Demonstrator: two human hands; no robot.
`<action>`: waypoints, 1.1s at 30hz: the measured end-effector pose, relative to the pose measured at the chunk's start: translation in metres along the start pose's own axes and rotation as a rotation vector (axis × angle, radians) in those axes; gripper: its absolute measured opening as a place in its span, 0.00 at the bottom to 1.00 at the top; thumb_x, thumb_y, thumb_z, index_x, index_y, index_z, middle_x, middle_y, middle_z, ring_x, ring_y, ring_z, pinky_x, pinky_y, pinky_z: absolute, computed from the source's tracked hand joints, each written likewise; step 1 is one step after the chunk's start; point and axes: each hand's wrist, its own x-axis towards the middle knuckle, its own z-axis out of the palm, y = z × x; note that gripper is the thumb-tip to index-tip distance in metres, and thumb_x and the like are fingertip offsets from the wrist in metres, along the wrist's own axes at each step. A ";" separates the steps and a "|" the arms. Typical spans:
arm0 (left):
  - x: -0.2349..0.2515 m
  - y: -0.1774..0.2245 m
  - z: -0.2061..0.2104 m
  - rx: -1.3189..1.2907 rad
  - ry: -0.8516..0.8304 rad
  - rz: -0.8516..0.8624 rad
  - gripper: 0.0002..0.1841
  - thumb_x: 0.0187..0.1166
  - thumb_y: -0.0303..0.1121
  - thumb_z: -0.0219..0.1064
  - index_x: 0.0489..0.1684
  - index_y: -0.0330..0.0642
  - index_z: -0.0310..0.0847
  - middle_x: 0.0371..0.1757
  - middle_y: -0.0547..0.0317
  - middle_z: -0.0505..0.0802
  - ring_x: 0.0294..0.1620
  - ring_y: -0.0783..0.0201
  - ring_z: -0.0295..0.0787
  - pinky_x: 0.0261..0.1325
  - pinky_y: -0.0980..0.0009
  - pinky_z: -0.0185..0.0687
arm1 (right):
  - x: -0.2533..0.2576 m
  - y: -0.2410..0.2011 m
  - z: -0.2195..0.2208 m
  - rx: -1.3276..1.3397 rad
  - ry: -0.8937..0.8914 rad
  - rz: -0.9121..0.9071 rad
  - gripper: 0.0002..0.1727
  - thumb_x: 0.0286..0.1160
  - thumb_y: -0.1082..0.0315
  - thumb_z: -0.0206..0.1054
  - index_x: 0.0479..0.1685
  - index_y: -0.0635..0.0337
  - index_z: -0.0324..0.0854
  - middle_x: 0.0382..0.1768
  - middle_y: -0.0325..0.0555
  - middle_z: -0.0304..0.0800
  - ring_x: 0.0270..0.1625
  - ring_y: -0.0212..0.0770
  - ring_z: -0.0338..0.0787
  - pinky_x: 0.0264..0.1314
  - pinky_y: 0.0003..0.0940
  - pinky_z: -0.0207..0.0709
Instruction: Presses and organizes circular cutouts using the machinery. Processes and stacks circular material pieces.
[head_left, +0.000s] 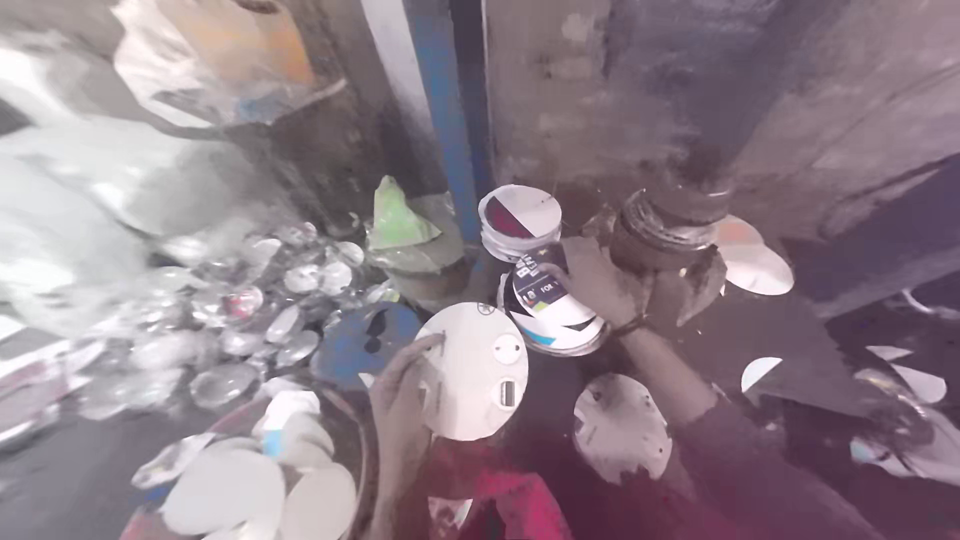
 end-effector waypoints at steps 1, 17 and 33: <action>0.002 0.001 0.002 0.001 0.007 0.007 0.17 0.77 0.20 0.48 0.48 0.30 0.86 0.51 0.67 0.94 0.49 0.82 0.88 0.50 0.83 0.83 | 0.001 0.000 -0.002 0.028 0.062 -0.017 0.31 0.80 0.51 0.70 0.70 0.70 0.78 0.68 0.70 0.81 0.72 0.73 0.79 0.69 0.73 0.69; 0.005 -0.004 0.029 -0.113 0.258 -0.077 0.19 0.79 0.20 0.53 0.68 0.28 0.68 0.51 0.68 0.89 0.47 0.82 0.88 0.52 0.82 0.85 | -0.003 0.003 -0.014 0.023 0.001 0.088 0.25 0.75 0.56 0.75 0.58 0.72 0.85 0.66 0.69 0.82 0.74 0.73 0.75 0.71 0.75 0.65; 0.001 -0.026 0.007 -0.243 0.156 -0.149 0.27 0.87 0.24 0.41 0.87 0.36 0.53 0.78 0.58 0.76 0.70 0.75 0.79 0.69 0.76 0.79 | -0.015 0.010 -0.005 0.057 0.127 0.067 0.25 0.81 0.51 0.69 0.65 0.63 0.84 0.74 0.61 0.80 0.77 0.70 0.75 0.70 0.78 0.62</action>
